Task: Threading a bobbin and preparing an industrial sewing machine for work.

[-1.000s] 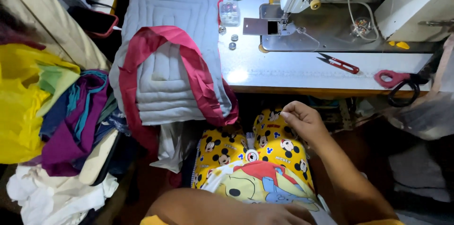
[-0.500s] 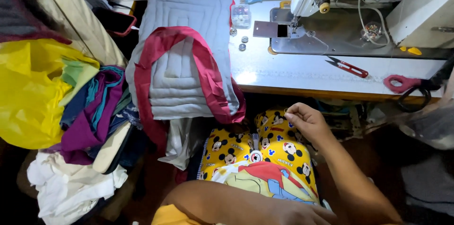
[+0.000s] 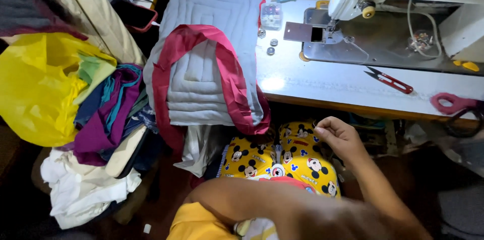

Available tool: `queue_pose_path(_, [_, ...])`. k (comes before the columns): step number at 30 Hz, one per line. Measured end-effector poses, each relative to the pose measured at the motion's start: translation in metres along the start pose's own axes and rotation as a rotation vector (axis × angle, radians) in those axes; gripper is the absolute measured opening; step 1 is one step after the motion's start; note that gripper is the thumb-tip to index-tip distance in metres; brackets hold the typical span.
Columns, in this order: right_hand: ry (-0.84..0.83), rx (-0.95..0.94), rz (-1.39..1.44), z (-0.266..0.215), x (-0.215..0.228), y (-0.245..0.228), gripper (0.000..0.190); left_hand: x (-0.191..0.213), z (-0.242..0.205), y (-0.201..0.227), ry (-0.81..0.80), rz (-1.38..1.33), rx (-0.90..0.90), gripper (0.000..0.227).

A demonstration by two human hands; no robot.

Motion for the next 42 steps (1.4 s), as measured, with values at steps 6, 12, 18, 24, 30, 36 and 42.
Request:
queue_pose_path(6, [0.028, -0.01, -0.051, 0.01, 0.008, 0.02, 0.019, 0.212, -0.023, -0.114, 0.216, 0.239, 0.405, 0.047])
queue_pose_path(12, [0.058, 0.06, -0.053, 0.013, 0.002, 0.007, 0.007, 0.366, -0.142, -0.275, 0.346, 1.16, 1.051, 0.025])
queue_pose_path(18, [0.066, 0.07, -0.285, 0.019, 0.002, 0.025, 0.008, 0.374, -0.175, -0.33, 0.277, 1.089, 1.251, 0.021])
queue_pose_path(24, [0.072, 0.029, -0.401, 0.016, 0.002, 0.019, 0.009, 0.387, -0.176, -0.316, 0.497, 1.022, 1.088, 0.009])
queue_pose_path(30, [0.154, 0.091, -0.496, 0.005, 0.006, -0.011, 0.011, 0.307, -0.141, -0.166, 0.921, 0.448, 0.692, 0.022])
queue_pose_path(36, [0.088, 0.091, -0.421, -0.016, -0.012, -0.024, 0.009, 0.169, -0.174, -0.115, 0.98, 0.177, 0.759, 0.029])
queue_pose_path(42, [-0.258, 0.293, -0.27, -0.05, -0.055, -0.049, 0.005, 0.105, -0.205, -0.09, 1.141, -0.141, 0.786, 0.029])
Point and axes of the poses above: each hand's wrist, its own z-axis towards the middle knuckle, its own x-axis out of the back of the hand, y = z × x, the point moved 9 cm from there along z, towards the middle knuckle, and after that the axes turned 4 degrees about -x, right-handed, at the moved point
